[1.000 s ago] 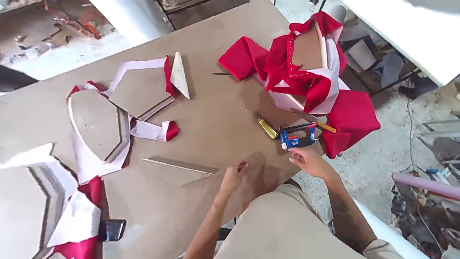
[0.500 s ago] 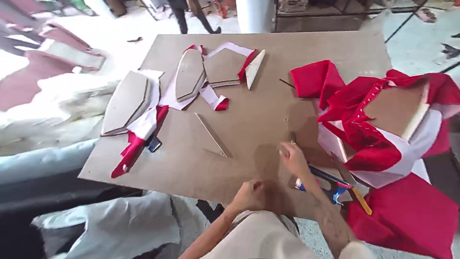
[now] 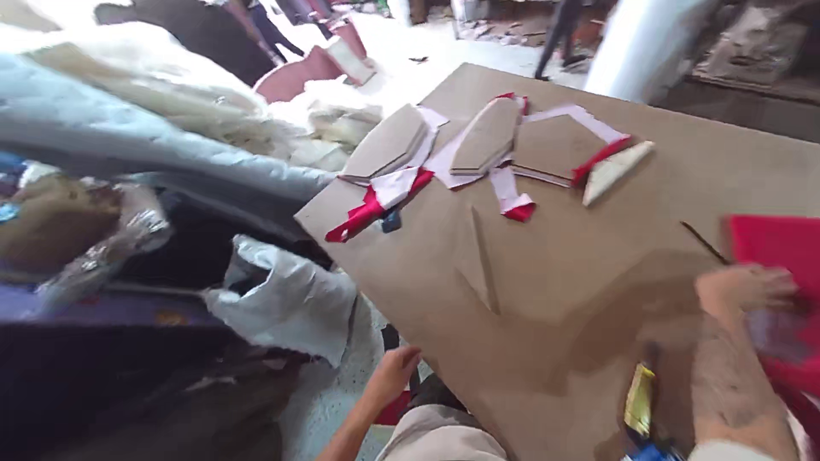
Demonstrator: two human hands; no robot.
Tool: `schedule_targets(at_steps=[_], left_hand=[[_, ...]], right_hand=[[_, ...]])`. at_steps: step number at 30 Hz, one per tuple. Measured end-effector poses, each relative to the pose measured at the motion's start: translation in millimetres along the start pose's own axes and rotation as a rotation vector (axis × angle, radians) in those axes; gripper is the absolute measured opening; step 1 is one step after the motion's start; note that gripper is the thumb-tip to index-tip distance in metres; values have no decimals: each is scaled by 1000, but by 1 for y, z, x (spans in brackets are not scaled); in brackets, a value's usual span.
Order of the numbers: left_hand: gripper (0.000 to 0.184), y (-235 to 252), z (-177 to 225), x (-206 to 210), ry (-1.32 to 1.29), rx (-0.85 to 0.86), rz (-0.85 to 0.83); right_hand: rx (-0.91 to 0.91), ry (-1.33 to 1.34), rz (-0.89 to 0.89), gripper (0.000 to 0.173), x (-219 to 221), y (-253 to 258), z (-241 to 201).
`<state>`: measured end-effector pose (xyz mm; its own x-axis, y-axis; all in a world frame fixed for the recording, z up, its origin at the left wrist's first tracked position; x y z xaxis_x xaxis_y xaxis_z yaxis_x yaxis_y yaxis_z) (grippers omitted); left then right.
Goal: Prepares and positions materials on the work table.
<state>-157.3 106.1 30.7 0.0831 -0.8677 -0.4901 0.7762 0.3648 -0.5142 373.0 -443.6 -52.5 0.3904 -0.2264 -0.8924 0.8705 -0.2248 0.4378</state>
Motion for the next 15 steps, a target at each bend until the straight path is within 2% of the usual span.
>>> schedule_targets(at_steps=[1, 2, 4, 6, 8, 11, 13, 15], left_hand=[[30, 20, -4, -29, -3, 30, 115], [29, 41, -7, -59, 0, 76, 244], [33, 88, -17, -125, 43, 137, 457], [44, 129, -36, -189, 69, 62, 561], [54, 183, -42, -253, 54, 26, 637], [69, 255, -48, -311, -51, 32, 700], [84, 293, -42, -328, -115, 46, 640], [96, 324, -35, -332, -100, 85, 553]], right_hand=[[-5, -8, -270, 65, -37, -5, -17], [-65, 82, -299, 63, -60, -17, -33], [-156, 333, -533, 54, -124, -59, -90], [-240, 489, -654, 52, -168, -119, -155], [-318, 595, -701, 57, -203, -176, -223], [-288, 553, -750, 82, -237, -252, -296], [-302, 470, -710, 109, -249, -285, -331], [-390, 347, -631, 131, -257, -303, -354]])
Point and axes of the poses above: each hand's wrist, its own y-axis towards the middle knuckle, its own x-axis out of the palm, z = x × y, the point moved 1 cm from there along y, towards the middle knuckle, and after that the axes turned 15 degrees about -y, right-handed, at the moved point
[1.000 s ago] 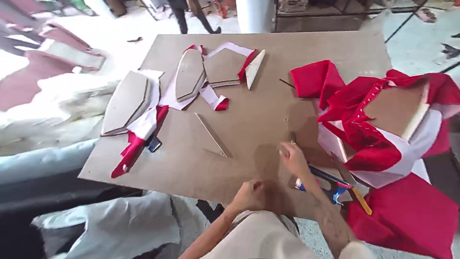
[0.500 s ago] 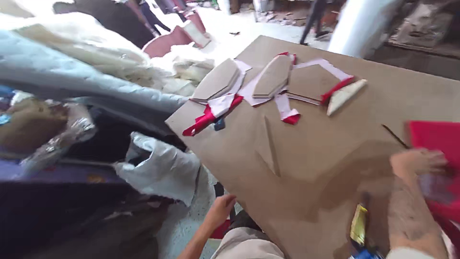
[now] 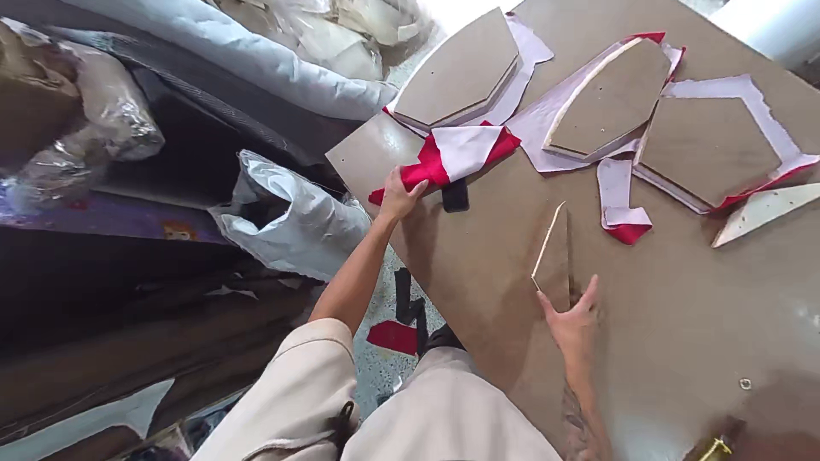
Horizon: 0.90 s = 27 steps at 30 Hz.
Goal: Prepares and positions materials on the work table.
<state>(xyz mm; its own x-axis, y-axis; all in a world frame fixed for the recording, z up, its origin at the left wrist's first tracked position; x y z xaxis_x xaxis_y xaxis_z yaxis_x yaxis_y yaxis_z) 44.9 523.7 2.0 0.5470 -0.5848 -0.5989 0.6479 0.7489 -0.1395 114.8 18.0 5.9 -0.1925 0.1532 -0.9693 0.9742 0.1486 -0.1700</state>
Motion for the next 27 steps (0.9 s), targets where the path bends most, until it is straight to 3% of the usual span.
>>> schedule_targets(at_steps=[2, 4, 6, 8, 10, 13, 16, 18, 20, 22, 25, 27], left_hand=[[96, 22, 3, 16, 68, 63, -93], [64, 33, 5, 25, 120, 111, -131], [31, 34, 8, 27, 25, 89, -67], [29, 28, 16, 18, -266, 57, 20], [29, 6, 28, -2, -749, 134, 29], [28, -36, 42, -47, -1460, 308, -168], [20, -80, 41, -93, -1722, 242, -354], [13, -117, 36, -115, -1413, 114, -299], [18, -155, 30, -124, -833, -120, -87], [28, -182, 22, -116, -445, -330, 70], [55, -196, 20, -100, -285, -322, 127], [40, -173, 18, -84, -358, -187, 129]], right_hand=[[-71, -88, -28, 134, 6, -1, -16], [-133, -41, -28, 117, 14, 0, -16], [-106, 27, -16, 110, 12, -1, -8], [-22, 66, 55, 103, 2, -11, 10], [114, 121, 129, 96, -5, -33, 40], [380, 67, 178, 92, -15, -67, 100], [555, -184, 212, 92, -24, -84, 147], [500, -252, 258, 86, -35, -79, 155], [349, -80, 235, 78, -38, -53, 142], [173, 151, 149, 74, -25, -11, 116], [-22, 172, 144, 78, -10, 72, 68], [-76, 117, 192, 83, -12, 145, 43]])
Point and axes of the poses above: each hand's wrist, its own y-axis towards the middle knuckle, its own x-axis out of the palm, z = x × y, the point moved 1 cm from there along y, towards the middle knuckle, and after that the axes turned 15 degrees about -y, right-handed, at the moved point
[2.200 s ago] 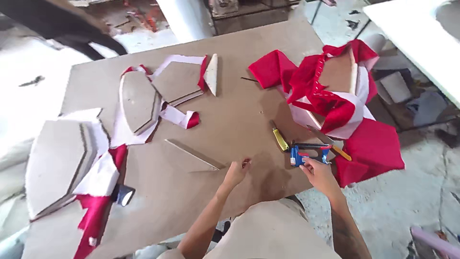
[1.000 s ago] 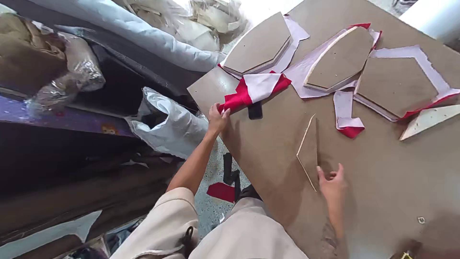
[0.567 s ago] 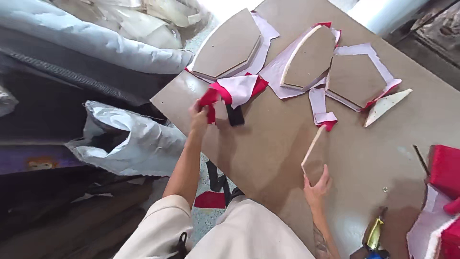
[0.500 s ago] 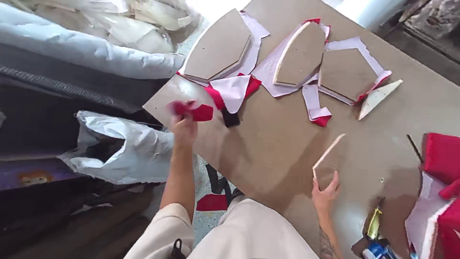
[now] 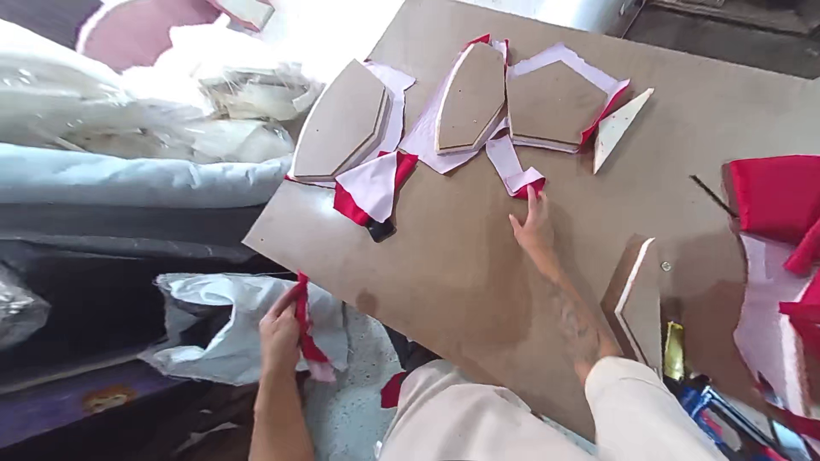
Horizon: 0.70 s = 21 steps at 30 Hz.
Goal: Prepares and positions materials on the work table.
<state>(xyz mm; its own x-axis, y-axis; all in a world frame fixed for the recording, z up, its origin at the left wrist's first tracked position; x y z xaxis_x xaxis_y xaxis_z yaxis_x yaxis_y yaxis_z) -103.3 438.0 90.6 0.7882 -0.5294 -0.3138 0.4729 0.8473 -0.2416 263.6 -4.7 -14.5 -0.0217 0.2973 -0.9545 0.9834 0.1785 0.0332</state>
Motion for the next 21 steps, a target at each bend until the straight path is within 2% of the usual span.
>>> schedule_targets(at_steps=[2, 4, 5, 6, 7, 8, 10, 13, 14, 15, 16, 18, 19, 21], left_hand=[[34, 39, 2, 29, -128, -41, -67], [36, 84, 1, 62, -188, -146, -137], [46, 109, 2, 78, -127, -178, -155], [62, 137, 8, 98, -33, -191, -139], [75, 164, 10, 117, 69, -190, -99], [81, 192, 13, 135, 165, -158, -55], [82, 236, 15, 160, 346, -60, -43], [56, 269, 20, 186, 447, 20, -217], [47, 274, 25, 193, 347, 35, -268], [40, 275, 32, 194, 143, 51, -313], [33, 273, 43, 190, -161, 48, -368], [35, 249, 79, 165, -704, -9, -569], [39, 232, 93, 143, -846, 4, -640], [47, 209, 96, 94, -943, 178, -709]], right_hand=[[3, -47, -30, 78, 7, 65, -11], [-1, -65, -99, 46, 13, 91, -20], [-15, -86, -146, 35, 14, 83, -28], [-41, -102, -182, 34, 13, 67, -37], [-68, -115, -216, 35, 13, 39, -44], [-83, -122, -218, 35, 15, 3, -51], [-57, -138, -145, 32, 25, -90, -58], [133, -143, -78, 30, 21, -218, -54], [221, -138, -48, 29, 15, -244, -51], [311, -120, -19, 31, 9, -262, -50], [382, -111, 16, 39, 2, -271, -51], [494, -118, 50, 62, -16, -265, -53], [535, -129, 71, 67, -26, -255, -55], [596, -134, 93, 64, -40, -226, -51]])
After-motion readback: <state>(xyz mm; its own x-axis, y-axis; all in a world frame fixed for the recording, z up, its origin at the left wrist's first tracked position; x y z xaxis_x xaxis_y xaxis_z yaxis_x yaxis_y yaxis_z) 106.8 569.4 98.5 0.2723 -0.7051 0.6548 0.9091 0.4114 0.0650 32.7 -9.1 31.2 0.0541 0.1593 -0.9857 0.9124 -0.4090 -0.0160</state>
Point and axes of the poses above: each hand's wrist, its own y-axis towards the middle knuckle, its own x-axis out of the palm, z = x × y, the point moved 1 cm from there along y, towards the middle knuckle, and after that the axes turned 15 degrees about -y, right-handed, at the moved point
